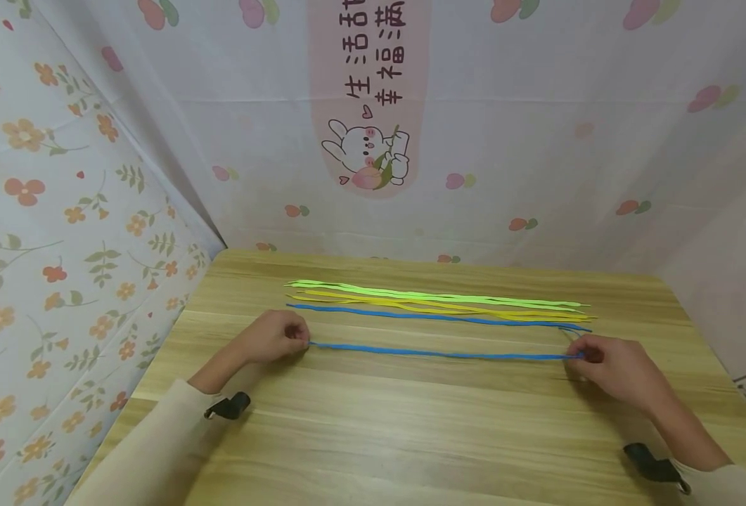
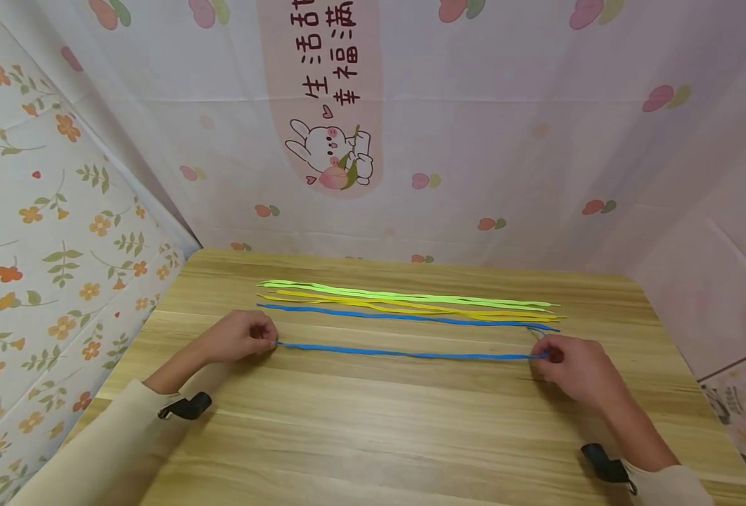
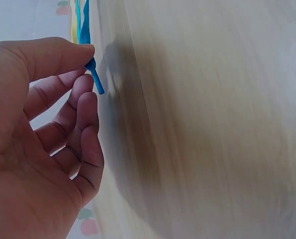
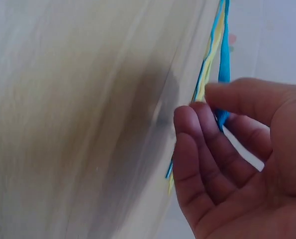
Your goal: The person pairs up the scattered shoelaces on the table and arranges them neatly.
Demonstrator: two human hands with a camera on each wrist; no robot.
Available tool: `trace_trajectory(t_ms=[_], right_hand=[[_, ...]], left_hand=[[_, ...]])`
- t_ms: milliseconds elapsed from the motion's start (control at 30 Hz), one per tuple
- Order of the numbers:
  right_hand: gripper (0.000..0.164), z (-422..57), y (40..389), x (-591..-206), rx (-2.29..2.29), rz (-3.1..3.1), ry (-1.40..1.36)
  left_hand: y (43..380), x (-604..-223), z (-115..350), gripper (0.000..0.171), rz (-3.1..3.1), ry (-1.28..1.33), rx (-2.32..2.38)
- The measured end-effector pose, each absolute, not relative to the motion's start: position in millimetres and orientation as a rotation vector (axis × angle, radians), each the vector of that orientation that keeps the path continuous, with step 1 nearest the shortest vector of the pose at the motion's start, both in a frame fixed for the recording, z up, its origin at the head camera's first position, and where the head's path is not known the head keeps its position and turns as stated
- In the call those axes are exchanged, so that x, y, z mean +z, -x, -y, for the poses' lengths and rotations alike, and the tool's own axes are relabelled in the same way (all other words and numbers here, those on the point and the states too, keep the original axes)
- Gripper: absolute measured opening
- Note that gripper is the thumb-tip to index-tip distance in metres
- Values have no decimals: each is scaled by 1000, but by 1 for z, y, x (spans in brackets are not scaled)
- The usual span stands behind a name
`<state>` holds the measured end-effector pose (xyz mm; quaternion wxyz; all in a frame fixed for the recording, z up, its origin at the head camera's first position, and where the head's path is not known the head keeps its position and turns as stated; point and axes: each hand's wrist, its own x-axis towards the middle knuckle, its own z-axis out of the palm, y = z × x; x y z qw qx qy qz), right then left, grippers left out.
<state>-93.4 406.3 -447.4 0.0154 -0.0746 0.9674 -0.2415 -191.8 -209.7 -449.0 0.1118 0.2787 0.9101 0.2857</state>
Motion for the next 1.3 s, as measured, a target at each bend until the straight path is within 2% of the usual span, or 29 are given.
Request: trace_trajectory(t_ms=[333,700,933,1300], right_hand=[[2,-425,91,-449,-927,-2944,276],[10,-447,90,-450,-1070,-2853,298],[20,-450,89,-445,-971,-2755,182],[19,-467,92,-448,-1006,-2715,159]], left_hand=[[198,-449,223,12,-2662,-781,869],[199,-447,228,12,-2659,-716,906],[201,-446,230,9,-2648,-685,960],[205,-447,239,5,-2594,-632,1018]])
